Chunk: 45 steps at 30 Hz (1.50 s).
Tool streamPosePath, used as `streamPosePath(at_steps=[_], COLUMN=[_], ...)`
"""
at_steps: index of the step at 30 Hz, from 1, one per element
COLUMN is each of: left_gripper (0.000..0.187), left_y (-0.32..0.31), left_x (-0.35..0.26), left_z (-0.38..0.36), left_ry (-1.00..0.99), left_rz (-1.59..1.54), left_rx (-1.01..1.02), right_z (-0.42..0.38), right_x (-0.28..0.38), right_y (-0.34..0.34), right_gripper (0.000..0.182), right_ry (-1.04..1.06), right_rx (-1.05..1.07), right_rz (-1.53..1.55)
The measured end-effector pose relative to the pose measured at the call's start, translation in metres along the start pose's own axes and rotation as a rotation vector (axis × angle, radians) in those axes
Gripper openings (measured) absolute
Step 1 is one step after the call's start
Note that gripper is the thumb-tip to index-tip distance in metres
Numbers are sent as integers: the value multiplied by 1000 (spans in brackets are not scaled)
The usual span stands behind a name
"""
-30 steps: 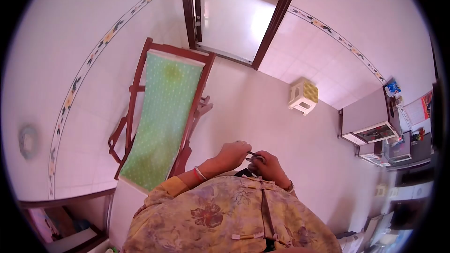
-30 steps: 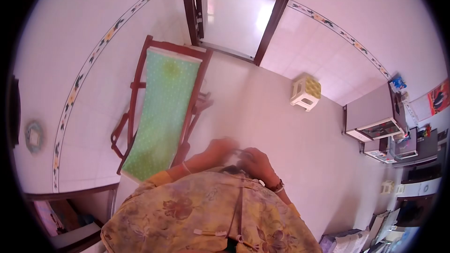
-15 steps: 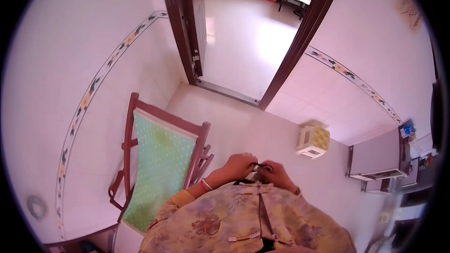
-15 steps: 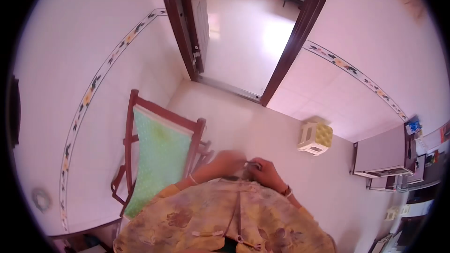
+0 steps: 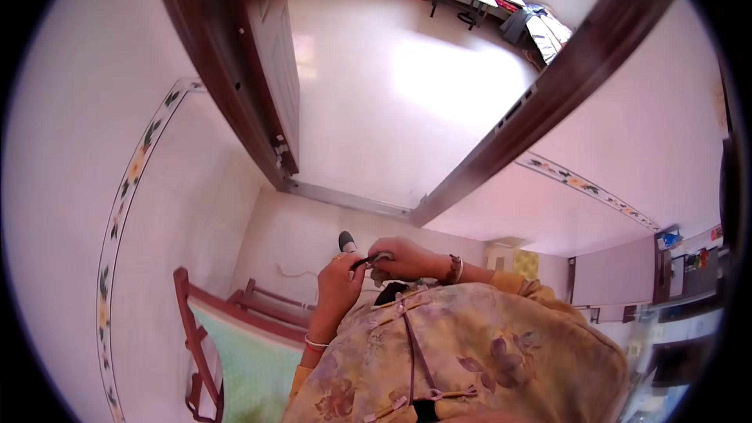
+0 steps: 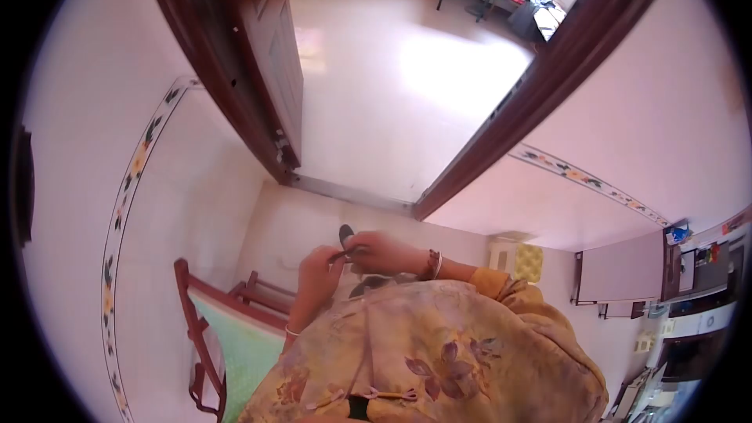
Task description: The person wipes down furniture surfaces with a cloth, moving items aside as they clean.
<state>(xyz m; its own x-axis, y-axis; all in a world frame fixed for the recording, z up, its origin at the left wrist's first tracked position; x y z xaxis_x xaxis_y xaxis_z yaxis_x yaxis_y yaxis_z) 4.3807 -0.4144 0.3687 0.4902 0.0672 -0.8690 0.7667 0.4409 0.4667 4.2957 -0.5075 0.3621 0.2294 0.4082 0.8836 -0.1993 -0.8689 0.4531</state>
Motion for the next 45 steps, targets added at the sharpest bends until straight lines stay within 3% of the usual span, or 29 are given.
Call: streamPosePath(at_steps=[5, 7, 9, 11, 12, 14, 15, 17, 19, 21, 22, 23, 24, 26, 28, 34, 36, 41, 45], left_gripper=[9, 12, 13, 13, 13, 13, 13, 14, 15, 17, 18, 19, 21, 19, 18, 16, 17, 16, 16], left_y=[11, 15, 14, 5, 5, -6, -5, -22, -24, -36, -34, -55, -58, -80, -94, -180, -207, -268, -318], left_x=[26, 23, 22, 23, 20, 19, 15, 18, 13, 16, 16, 18, 19, 7, -1, -28, -50, -65, -71], left_z=[154, 199, 234, 291, 301, 346, 355, 401, 434, 481, 492, 550, 556, 617, 647, 780, 811, 881, 945], left_ry=[-48, 6, -133, -139, -120, -176, -188, -209, -209, -131, -137, -172, -137, -198, -152, -107, -242, -308, -373], left_rz=[24, 21, 61, 105, 144, 143, 139, 157, 172, 155, 206, 280, 261, 293, 276, 204, 289, 171, 156], left_rx=[68, 144, 143, 253, 265, 309, 301, 350, 263, 240, 211, 194, 205, 174, 231, 361, 385, 467, 552], right_z=[110, 136, 152, 175, 179, 191, 198, 228, 243, 274, 279, 307, 311, 340, 346, 349, 348, 329, 315], right_x=[-34, -27, -22, -54, -52, -86, -90, -101, -117, -142, -139, -175, -173, -191, -212, -256, -274, -305, -343], right_y=[98, 130, 159, 186, 195, 215, 222, 262, 288, 322, 329, 372, 364, 432, 451, 594, 625, 705, 770], right_gripper=[17, 16, 16, 19, 19, 22, 22, 22, 23, 20, 17, 17, 16, 15, 15, 19, 22, 25, 42], right_ry=[-139, 70, 72, -130, -133, -426, -426, -164, -122, 54, -93, -53, 77, 122, -49, -17, -49, -97, -118], right_rx=[-26, -134, -164, -172, -172, -84, -87, -201, -228, -231, -135, -184, -148, -133, -112, -239, -282, -407, -582], right_rz=[18, -45, -9, 214, 218, 311, 314, 196, 169, 228, 465, 479, 528, 534, 654, 616, 663, 673, 887])
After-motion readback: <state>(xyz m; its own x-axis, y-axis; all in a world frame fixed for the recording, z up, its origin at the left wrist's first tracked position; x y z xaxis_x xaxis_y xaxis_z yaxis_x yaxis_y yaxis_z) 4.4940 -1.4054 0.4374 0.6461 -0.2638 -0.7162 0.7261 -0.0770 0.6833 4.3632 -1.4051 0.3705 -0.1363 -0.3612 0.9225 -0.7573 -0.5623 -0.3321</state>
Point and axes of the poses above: each hand's wrist, its own z-axis towards the middle knuckle, its own y-axis out of the back of the hand, x = y × z, the point moved 9 cm from there along z, towards the middle knuckle, and after that the axes turned 3 degrees about -z, right-handed, at the moved point
